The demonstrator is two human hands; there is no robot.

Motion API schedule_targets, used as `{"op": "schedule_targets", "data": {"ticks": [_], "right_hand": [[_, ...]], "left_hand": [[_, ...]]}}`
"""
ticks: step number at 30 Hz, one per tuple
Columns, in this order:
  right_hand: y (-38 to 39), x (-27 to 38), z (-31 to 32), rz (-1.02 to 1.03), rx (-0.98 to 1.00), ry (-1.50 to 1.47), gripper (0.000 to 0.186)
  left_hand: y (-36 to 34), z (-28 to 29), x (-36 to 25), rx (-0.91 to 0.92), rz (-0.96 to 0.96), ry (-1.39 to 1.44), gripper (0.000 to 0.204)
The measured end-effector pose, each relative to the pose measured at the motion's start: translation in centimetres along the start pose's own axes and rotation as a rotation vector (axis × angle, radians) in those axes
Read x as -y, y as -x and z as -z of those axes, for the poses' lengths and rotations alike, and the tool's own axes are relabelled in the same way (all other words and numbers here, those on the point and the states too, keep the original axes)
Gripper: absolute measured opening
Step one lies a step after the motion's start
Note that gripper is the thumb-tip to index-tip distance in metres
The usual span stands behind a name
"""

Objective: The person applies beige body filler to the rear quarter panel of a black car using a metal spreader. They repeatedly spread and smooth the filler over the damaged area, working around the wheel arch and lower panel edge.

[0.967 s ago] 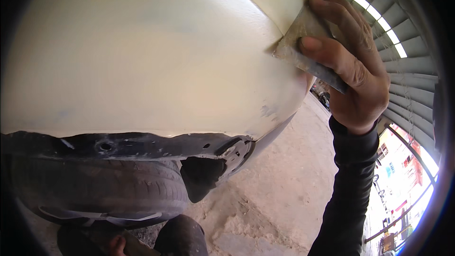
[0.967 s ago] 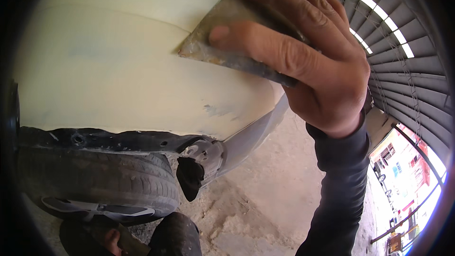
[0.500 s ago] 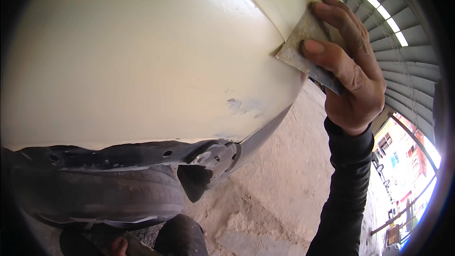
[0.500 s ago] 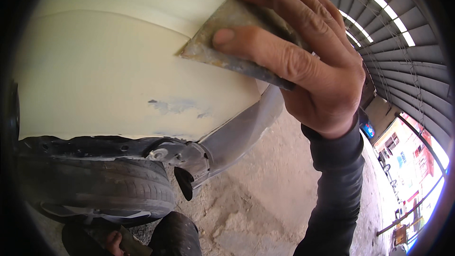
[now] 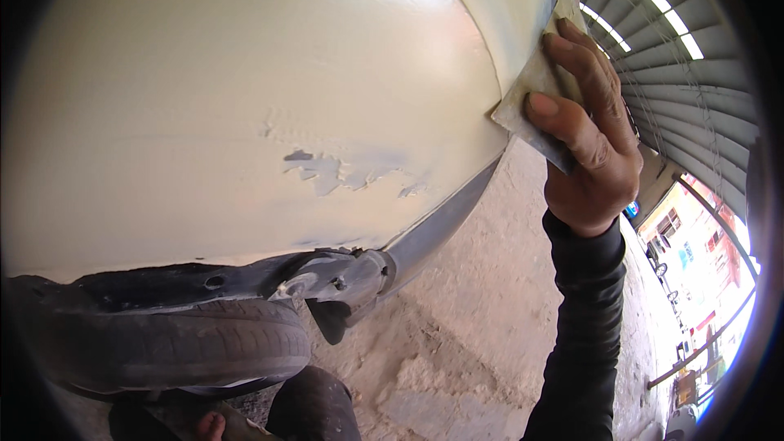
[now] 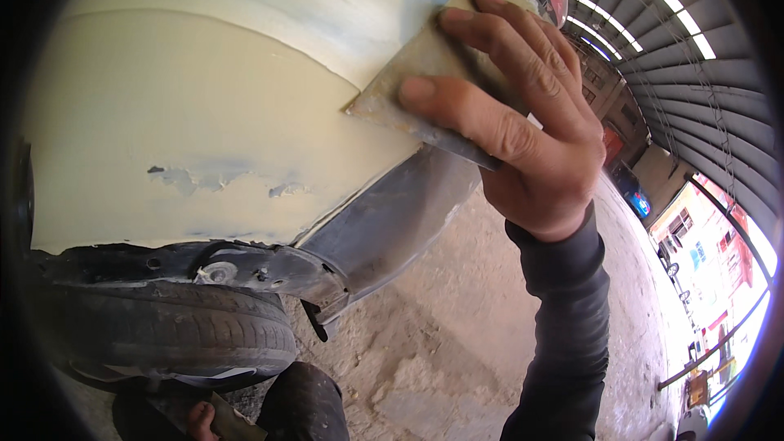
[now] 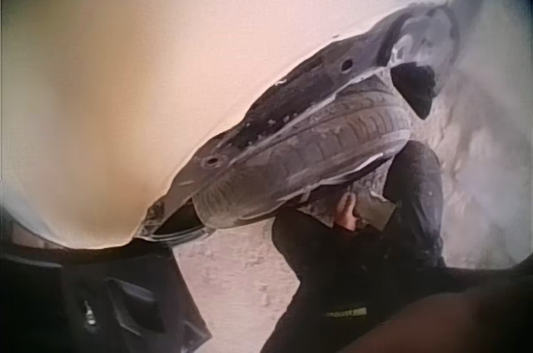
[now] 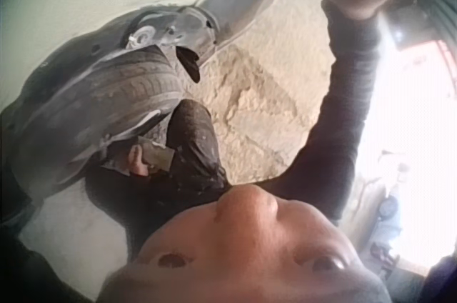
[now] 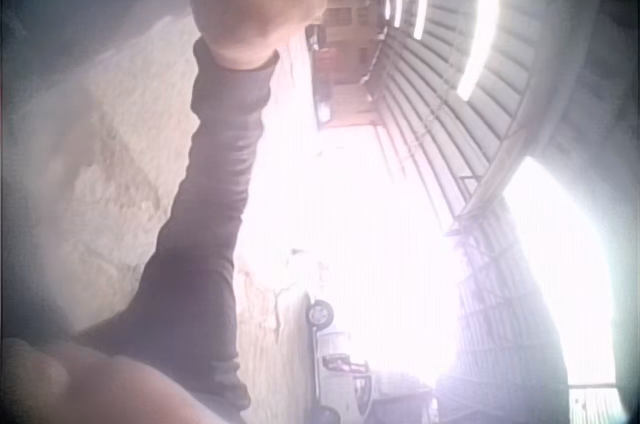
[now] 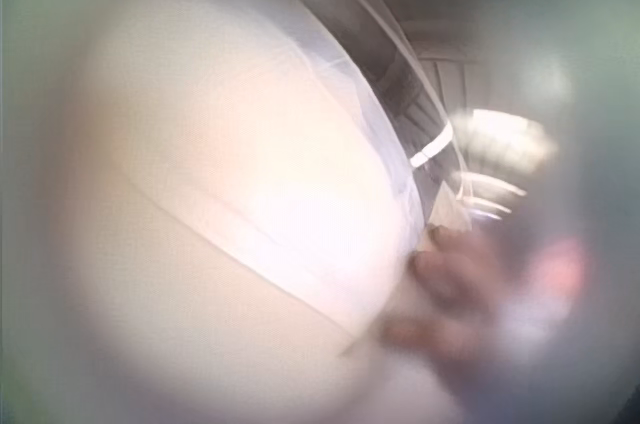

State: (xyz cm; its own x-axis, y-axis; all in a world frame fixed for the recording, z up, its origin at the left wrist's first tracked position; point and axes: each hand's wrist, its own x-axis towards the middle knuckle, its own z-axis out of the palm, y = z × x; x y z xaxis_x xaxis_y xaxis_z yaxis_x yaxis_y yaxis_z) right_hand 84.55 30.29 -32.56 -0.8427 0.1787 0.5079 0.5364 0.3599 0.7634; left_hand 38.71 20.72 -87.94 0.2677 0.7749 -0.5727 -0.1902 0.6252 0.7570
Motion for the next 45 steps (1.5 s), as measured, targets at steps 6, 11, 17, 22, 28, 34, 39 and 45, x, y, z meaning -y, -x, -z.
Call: {"op": "schedule_targets", "data": {"ticks": [6,11,17,22,28,34,39,45], "right_hand": [[2.3,0.9,-1.0,-0.082,-0.066,-0.008,0.033],[3.5,1.7,-1.1,-0.168,-0.065,-0.005,0.031],[4.5,2.2,2.5,-0.231,0.095,0.004,0.026],[6.8,6.8,5.0,-0.564,-0.248,-0.222,0.031],[8.2,20.5,4.8,-1.221,-0.505,-0.878,0.040],[2.4,34.3,4.9,-1.446,-0.117,-1.626,0.040],[-2.2,39.2,5.0,-1.105,-0.168,-1.773,0.032],[0.0,37.1,4.8,-0.769,0.279,-1.313,0.046]], "left_hand": [[-0.9,1.0,1.6,0.010,-0.273,-0.222,0.041],[-1.8,2.5,3.5,-0.018,-0.159,-0.114,0.038],[-1.1,2.0,2.5,-0.013,-0.566,-0.614,0.042],[1.3,0.9,-0.2,0.029,-0.527,-0.590,0.048],[3.9,0.2,-4.1,0.048,-0.863,-0.671,0.035],[9.7,-5.8,-10.7,-0.348,-1.094,-0.777,0.032],[14.1,-7.6,-14.7,-0.296,-0.908,-0.369,0.031],[13.8,-4.2,-13.8,-0.549,-1.331,-0.464,0.028]]}}
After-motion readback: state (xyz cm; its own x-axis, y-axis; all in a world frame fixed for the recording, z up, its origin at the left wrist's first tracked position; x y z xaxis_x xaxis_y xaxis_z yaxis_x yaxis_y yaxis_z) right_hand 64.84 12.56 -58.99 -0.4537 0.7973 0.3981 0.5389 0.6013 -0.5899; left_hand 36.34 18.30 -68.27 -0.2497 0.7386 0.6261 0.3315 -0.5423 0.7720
